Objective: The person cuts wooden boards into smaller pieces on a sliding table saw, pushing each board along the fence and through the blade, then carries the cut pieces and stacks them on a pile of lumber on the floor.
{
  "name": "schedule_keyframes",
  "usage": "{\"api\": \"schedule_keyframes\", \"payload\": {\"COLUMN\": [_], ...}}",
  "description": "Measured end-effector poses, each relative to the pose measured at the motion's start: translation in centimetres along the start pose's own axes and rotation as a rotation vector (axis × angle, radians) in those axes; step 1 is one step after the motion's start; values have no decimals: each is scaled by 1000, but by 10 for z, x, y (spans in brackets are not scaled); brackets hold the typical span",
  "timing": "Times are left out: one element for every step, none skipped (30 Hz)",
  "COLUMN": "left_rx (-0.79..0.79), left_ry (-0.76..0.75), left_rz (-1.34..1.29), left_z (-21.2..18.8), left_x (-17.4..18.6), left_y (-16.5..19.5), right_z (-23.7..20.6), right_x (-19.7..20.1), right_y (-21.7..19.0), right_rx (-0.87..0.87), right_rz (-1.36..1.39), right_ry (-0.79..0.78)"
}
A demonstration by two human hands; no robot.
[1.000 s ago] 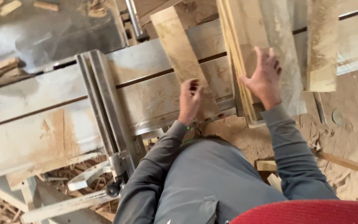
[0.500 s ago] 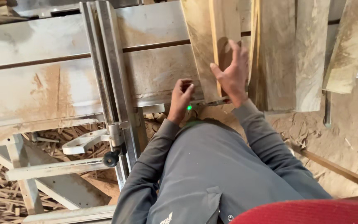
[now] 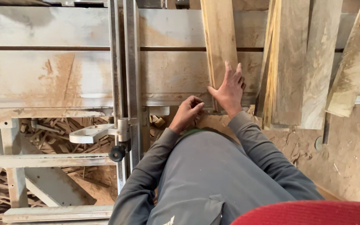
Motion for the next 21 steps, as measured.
{"api": "schedule_keyframes", "payload": {"left_rx": [10, 23, 17, 10, 6, -159, -324, -497, -568, -635, -704, -733, -757, -773, -749, -728, -710, -701, -692, -685, -705], "left_ry": [-3, -3, -3, -9, -17, -35, -53, -75, -104, -126, -142, -57, 33, 121, 134, 146, 156, 168, 179, 195, 199], "left_rz": [0, -3, -10, -16, -23, 32, 90, 159, 170, 181, 191, 269, 347, 424, 419, 411, 403, 429, 454, 481, 497], "left_z": [-4, -7, -13, -18, -22, -32, -46, -57, -67, -80, -90, -94, -97, -101, -102, -101, -100, -99, -99, -99, -100], "left_x": [1, 1, 0, 0, -2, -5, -6, -7, -8, -11, -13, -12, -11, -10, -9, -8, -7, -6, -4, -2, -1], "left_y": [3, 8, 15, 25, 37, 56, 77, 100, 118, 134, 148, 161, 172, 179, 183, 186, 187, 187, 186, 186, 187], "right_z": [1, 3, 3, 4, 4, 1, -3, -7, -9, -13, -16, -17, -17, -19, -19, -19, -18, -17, -15, -14, -12], "right_x": [2, 4, 8, 13, 20, 22, 26, 29, 35, 40, 44, 50, 53, 55, 58, 60, 61, 60, 59, 58, 57], "right_y": [0, 1, 0, -1, -3, -2, -4, -11, -18, -27, -37, -47, -56, -64, -72, -78, -82, -83, -83, -83, -84], "right_rx": [-2, -3, 36, 68, 98, 6, -91, -184, -230, -276, -324, -337, -352, -374, -353, -331, -308, -331, -356, -374, -372], "right_rz": [-27, -56, 128, 312, 494, 781, 1070, 1364, 1466, 1567, 1662, 1679, 1695, 1711, 1732, 1752, 1773, 1772, 1771, 1771, 1781], "right_ry": [-7, -18, -58, -94, -130, -255, -378, -493, -505, -527, -557, -558, -564, -569, -584, -595, -606, -595, -584, -577, -597]}}
Point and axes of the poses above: each hand's wrist, its own z-axis towards the middle knuckle, its own x-axis out of the back of the hand, y = z × x, the point moved 5 cm from there along z, towards the middle knuckle, and after that the axes turned 5 degrees about -x, right-handed, at the moved point
